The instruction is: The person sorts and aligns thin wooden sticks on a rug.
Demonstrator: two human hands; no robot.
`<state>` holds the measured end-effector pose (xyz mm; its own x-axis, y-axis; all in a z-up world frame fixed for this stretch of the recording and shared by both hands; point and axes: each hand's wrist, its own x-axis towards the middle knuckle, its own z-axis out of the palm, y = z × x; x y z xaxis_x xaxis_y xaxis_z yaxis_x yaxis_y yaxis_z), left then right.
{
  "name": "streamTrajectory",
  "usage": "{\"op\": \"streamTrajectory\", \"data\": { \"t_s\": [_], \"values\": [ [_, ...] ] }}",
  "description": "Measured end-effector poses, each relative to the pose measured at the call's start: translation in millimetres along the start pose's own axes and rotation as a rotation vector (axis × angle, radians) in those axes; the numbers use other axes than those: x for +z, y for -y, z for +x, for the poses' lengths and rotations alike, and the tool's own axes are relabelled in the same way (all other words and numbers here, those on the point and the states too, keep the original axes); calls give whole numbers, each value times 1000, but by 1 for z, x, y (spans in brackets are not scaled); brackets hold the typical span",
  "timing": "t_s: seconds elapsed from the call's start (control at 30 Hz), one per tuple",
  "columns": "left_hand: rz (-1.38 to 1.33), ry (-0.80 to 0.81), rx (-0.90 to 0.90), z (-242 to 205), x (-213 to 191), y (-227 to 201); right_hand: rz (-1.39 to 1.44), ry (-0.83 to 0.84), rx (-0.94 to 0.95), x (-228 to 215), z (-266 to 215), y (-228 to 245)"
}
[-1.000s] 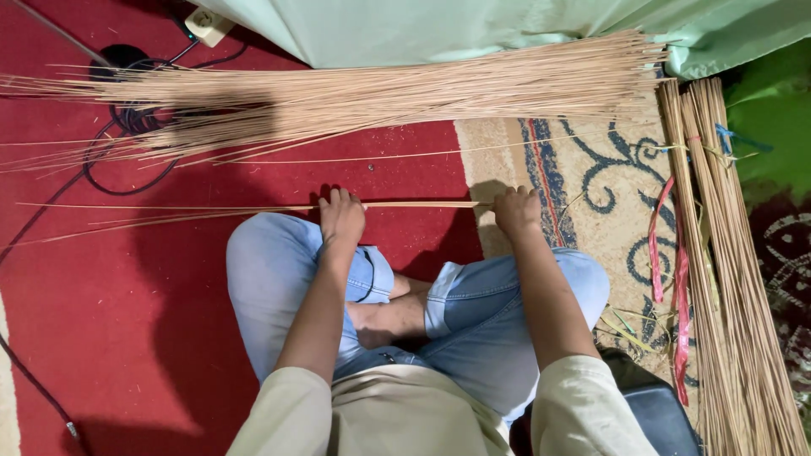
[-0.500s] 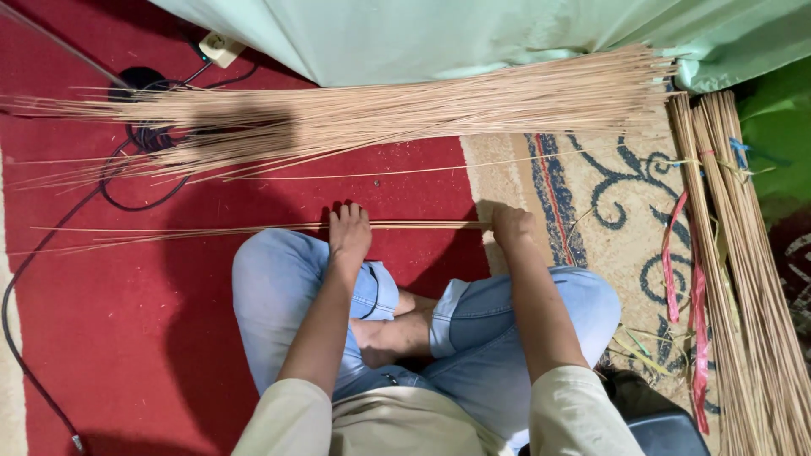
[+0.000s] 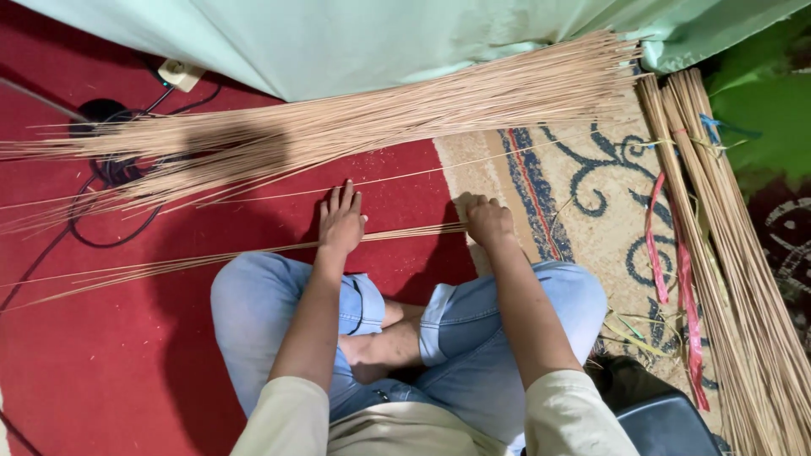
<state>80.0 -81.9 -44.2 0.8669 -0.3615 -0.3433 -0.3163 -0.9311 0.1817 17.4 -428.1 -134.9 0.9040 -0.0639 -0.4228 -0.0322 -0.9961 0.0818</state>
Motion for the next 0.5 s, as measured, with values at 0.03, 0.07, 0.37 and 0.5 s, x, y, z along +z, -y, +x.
{"op": "streamTrajectory", "data": {
  "t_s": [0.03, 0.07, 0.37, 0.5],
  "values": [
    [-1, 0, 10, 3, 7, 1, 0, 0, 10, -5, -3, -1],
    [-22, -14, 11, 3, 14, 4, 26, 10, 13, -10, -5, 1],
    [-63, -261, 93, 10, 25, 22, 235, 89, 66, -40, -18, 3],
    [-172, -193, 22, 13, 37, 26, 376, 56, 115, -29, -12, -10]
  ]
}}
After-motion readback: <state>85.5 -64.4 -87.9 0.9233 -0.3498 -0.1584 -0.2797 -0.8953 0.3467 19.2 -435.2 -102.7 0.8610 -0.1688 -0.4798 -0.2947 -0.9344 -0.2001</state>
